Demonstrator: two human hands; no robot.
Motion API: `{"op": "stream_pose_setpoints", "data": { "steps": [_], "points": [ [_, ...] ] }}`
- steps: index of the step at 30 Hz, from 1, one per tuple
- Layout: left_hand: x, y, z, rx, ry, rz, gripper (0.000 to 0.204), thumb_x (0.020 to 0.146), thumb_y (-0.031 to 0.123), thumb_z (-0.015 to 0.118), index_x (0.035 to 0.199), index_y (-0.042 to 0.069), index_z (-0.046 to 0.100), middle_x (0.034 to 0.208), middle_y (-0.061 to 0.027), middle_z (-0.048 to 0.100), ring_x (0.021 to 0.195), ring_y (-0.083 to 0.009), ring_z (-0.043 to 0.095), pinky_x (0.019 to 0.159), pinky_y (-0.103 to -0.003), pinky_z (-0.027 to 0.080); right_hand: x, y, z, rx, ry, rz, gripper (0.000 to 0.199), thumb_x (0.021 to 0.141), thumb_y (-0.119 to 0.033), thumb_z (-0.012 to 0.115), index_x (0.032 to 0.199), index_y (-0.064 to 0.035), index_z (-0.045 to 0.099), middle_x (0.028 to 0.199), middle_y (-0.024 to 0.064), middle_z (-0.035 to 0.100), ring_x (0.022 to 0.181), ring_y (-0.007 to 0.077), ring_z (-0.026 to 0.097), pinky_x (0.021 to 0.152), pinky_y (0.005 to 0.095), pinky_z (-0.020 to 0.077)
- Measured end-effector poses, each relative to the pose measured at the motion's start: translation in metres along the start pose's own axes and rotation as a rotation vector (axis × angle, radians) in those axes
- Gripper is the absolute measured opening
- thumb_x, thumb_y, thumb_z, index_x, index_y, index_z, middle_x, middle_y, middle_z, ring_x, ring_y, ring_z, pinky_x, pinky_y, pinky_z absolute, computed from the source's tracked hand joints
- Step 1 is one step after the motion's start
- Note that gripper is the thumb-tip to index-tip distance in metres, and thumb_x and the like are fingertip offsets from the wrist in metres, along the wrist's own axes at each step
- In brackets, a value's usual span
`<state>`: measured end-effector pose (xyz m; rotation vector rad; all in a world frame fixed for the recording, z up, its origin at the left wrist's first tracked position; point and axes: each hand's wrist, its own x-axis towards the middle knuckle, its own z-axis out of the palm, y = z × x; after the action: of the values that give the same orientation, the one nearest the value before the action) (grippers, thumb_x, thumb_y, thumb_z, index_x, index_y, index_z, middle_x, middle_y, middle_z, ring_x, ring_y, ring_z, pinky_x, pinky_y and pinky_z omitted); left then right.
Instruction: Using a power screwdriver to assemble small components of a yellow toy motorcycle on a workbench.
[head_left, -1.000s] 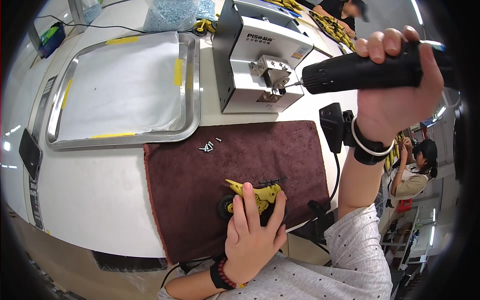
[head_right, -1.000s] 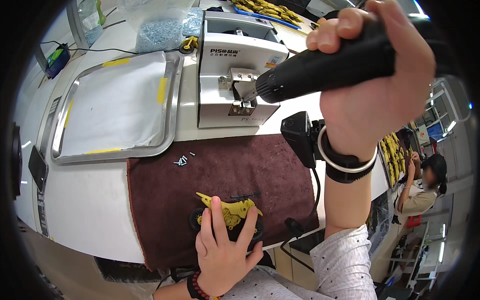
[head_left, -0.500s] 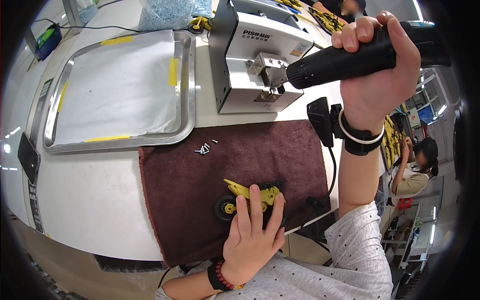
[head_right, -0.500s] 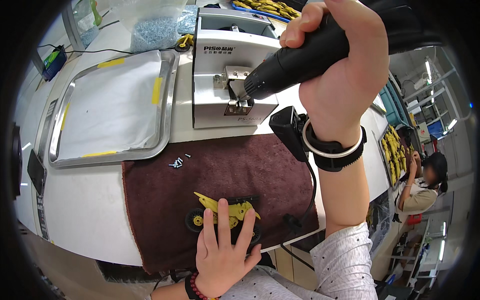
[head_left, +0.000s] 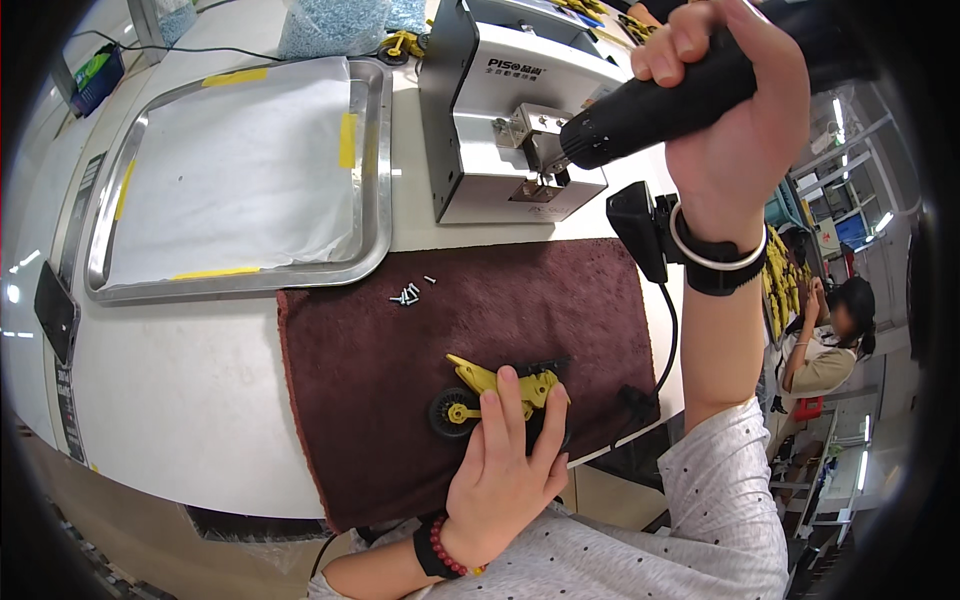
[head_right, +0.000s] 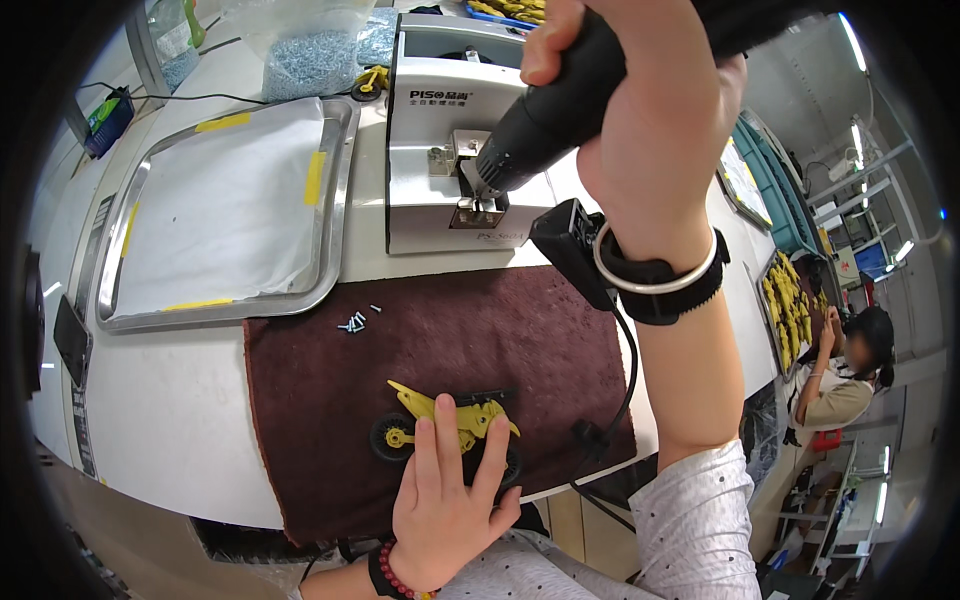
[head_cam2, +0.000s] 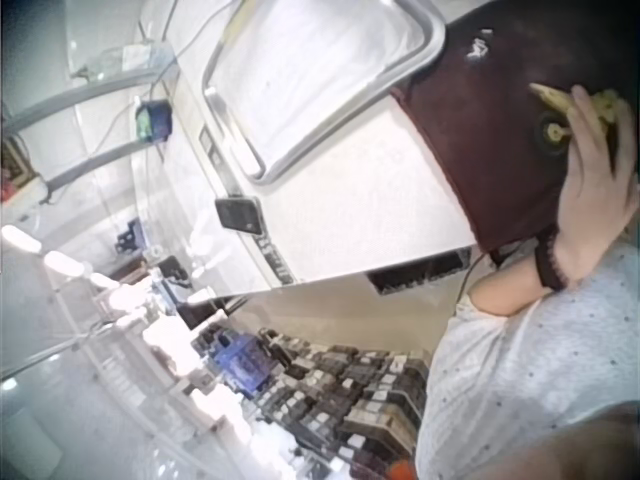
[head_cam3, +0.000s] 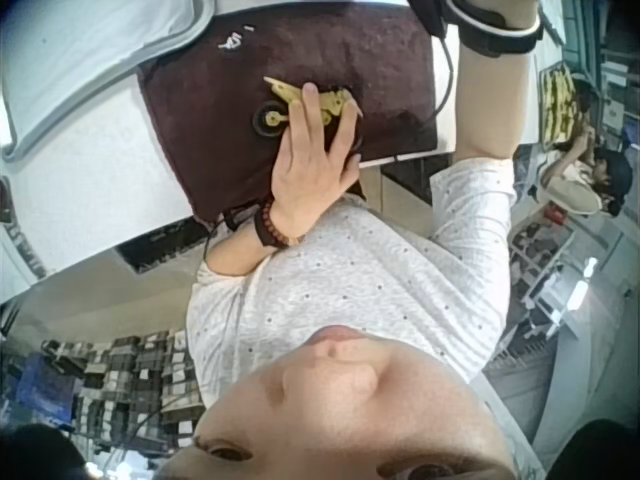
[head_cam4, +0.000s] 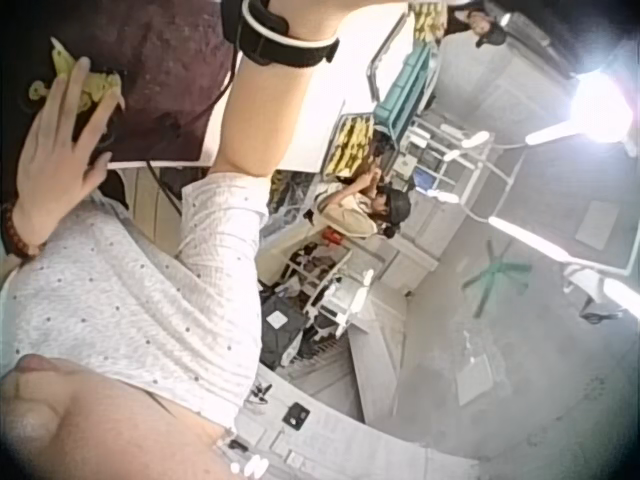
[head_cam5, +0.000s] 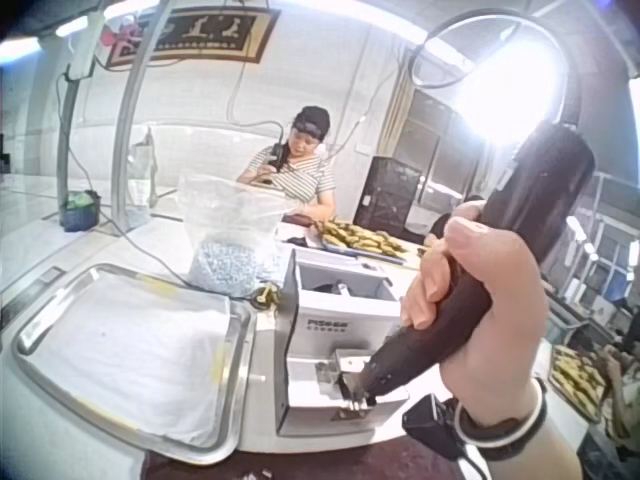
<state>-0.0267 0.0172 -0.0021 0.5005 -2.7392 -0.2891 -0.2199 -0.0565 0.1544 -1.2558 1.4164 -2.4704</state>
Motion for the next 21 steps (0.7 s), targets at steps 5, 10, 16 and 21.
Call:
{"op": "stream_pose_setpoints", "data": {
  "steps": [5,10,16,21],
  "points": [
    [-0.002,-0.002,0.001,-0.010,0.016,-0.018,0.063,0.074,0.045,0.055,0.132,0.022,0.048,0.133,-0.0254,0.045,0.119,-0.0348,0.045,0.092,-0.034,0.040,-0.001,-0.025,-0.038,0.113,-0.401,0.200,0.025,0.087,-0.026,0.045,0.096,-0.0031,0.051,0.075,0.0048,0.042,0.064,0.0160,0.042,0.065,0.0327,0.0348],
    [-0.001,0.001,0.002,0.037,0.055,0.006,0.052,0.082,0.043,0.046,0.129,0.018,0.050,0.130,-0.0195,0.050,0.119,-0.0288,0.043,0.096,-0.028,0.036,-0.041,-0.053,-0.037,0.321,-0.574,0.297,0.032,0.080,-0.018,0.060,0.097,-0.0076,0.035,0.073,0.0044,0.047,0.059,0.0152,0.050,0.061,0.0322,0.0408],
    [-0.003,-0.001,0.012,0.080,0.061,0.036,0.053,0.085,0.041,0.041,0.127,0.009,0.047,0.129,-0.0165,0.052,0.119,-0.0290,0.042,0.098,-0.029,0.035,-0.085,-0.028,-0.025,0.372,-0.653,0.228,0.045,0.074,-0.017,0.073,0.098,-0.0094,0.036,0.075,0.0063,0.054,0.057,0.0176,0.057,0.056,0.0305,0.0483],
    [-0.003,-0.001,0.012,0.106,0.100,0.037,0.053,0.084,0.039,0.041,0.127,0.008,0.047,0.128,-0.0158,0.052,0.117,-0.0285,0.043,0.099,-0.030,0.036,-0.087,-0.023,-0.025,0.359,-0.679,0.255,0.045,0.074,-0.018,0.073,0.098,-0.0095,0.036,0.075,0.0062,0.054,0.057,0.0176,0.057,0.056,0.0305,0.0483]
  ]
}}
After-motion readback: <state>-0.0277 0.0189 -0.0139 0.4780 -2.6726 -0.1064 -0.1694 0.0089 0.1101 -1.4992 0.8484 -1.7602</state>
